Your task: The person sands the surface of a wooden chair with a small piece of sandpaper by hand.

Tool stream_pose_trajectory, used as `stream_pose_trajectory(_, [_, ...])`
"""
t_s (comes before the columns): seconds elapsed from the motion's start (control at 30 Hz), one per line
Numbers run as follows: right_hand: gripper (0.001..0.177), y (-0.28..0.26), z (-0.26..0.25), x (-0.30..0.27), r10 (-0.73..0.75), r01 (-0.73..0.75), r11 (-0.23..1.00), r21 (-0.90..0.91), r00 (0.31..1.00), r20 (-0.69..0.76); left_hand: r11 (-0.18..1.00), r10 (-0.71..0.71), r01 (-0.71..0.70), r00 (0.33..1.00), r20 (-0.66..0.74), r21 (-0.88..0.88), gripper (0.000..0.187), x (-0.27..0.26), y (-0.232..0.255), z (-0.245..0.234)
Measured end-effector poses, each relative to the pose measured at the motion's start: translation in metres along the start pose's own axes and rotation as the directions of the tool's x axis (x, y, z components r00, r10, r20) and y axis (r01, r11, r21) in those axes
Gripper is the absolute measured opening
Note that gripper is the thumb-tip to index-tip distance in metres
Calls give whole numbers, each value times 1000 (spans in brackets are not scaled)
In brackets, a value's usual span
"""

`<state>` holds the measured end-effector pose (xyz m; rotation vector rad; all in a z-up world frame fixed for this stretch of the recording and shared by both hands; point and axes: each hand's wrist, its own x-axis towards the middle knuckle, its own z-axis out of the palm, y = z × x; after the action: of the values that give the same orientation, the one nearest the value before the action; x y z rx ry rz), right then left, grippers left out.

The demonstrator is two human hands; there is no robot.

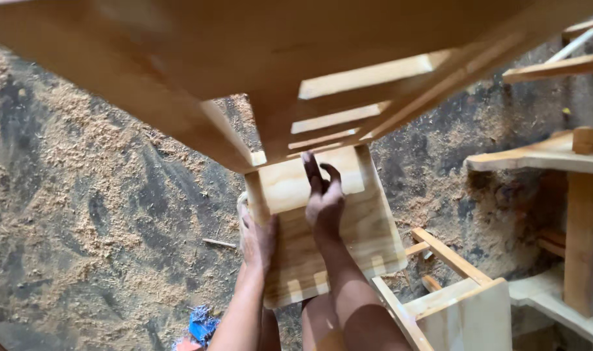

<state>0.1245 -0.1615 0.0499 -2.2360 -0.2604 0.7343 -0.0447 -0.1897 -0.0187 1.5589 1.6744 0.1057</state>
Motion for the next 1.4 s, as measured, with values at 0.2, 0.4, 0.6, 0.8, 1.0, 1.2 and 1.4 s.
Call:
stream_pose_trajectory(0.2, [28,-15,34,26,-388,365,910,196,916,96,833,390,-369,920,35,412,97,12,15,28])
stream_pose_trajectory(0.4, [39,-30,16,-6,-333,339,941,-11,929,165,837,-60,-92,964,258,539,76,20,22,45])
stream_pose_trajectory(0.6, [33,-35,42,17,-5,116,927,-356,955,297,755,111,-208,975,192,622,71,22,-18,70])
stream_pose_trajectory(0.8, [43,-15,22,-8,-481,485,874,-16,870,111,784,-17,-87,987,161,614,69,25,-28,86])
stream_pose_trajectory(1.0, [32,-22,37,1,-303,304,953,-18,952,53,567,57,-215,973,222,795,80,28,-6,64])
stream_pose_trajectory(1.2, [30,-31,49,20,-308,325,928,-183,944,116,540,-8,-215,966,260,814,79,31,-19,73])
stream_pose_trajectory(1.4, [29,-29,15,-10,-597,572,762,305,802,-12,460,389,-104,916,-96,882,80,28,-25,94])
